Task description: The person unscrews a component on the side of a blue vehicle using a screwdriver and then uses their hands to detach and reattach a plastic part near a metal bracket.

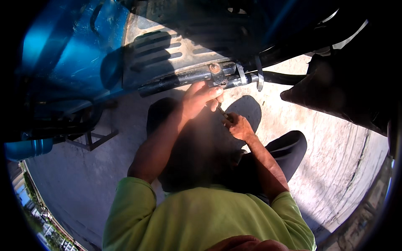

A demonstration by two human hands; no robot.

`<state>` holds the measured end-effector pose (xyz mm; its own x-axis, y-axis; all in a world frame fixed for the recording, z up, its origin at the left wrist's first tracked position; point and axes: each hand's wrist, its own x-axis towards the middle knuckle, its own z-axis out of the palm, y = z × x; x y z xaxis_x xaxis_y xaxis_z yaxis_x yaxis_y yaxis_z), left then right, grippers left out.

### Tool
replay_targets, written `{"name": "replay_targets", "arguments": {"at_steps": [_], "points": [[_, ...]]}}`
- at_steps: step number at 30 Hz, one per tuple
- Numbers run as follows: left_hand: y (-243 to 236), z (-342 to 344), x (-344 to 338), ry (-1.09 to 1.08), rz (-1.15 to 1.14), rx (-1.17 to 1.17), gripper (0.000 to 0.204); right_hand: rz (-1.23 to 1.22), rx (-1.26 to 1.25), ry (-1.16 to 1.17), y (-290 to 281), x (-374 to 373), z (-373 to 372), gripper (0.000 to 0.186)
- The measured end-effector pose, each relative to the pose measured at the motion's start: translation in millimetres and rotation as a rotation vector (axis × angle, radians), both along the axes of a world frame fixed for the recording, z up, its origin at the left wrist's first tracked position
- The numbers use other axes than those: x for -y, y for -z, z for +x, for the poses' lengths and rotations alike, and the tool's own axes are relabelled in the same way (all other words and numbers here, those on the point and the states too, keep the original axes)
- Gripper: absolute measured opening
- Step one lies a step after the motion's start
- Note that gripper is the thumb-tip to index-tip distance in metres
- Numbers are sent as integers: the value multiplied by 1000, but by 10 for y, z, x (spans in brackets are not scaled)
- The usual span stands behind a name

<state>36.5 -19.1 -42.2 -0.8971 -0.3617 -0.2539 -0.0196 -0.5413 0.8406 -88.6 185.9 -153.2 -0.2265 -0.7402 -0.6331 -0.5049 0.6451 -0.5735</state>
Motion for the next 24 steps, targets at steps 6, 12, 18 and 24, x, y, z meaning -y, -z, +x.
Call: {"name": "replay_targets", "arguments": {"at_steps": [6, 12, 18, 24], "points": [[14, 11, 42, 72, -12, 60, 29, 6, -29, 34, 191, -154, -29, 37], [-98, -17, 19, 28, -31, 121, 32, 112, 42, 38, 370, -240, -32, 41], [-140, 111, 101, 134, -145, 269, 33, 289, -15, -113, 386, -245, 20, 51], [-213, 253, 62, 208, -530, 311, 32, -200, 39, 190, 220, -157, -287, 46]]}}
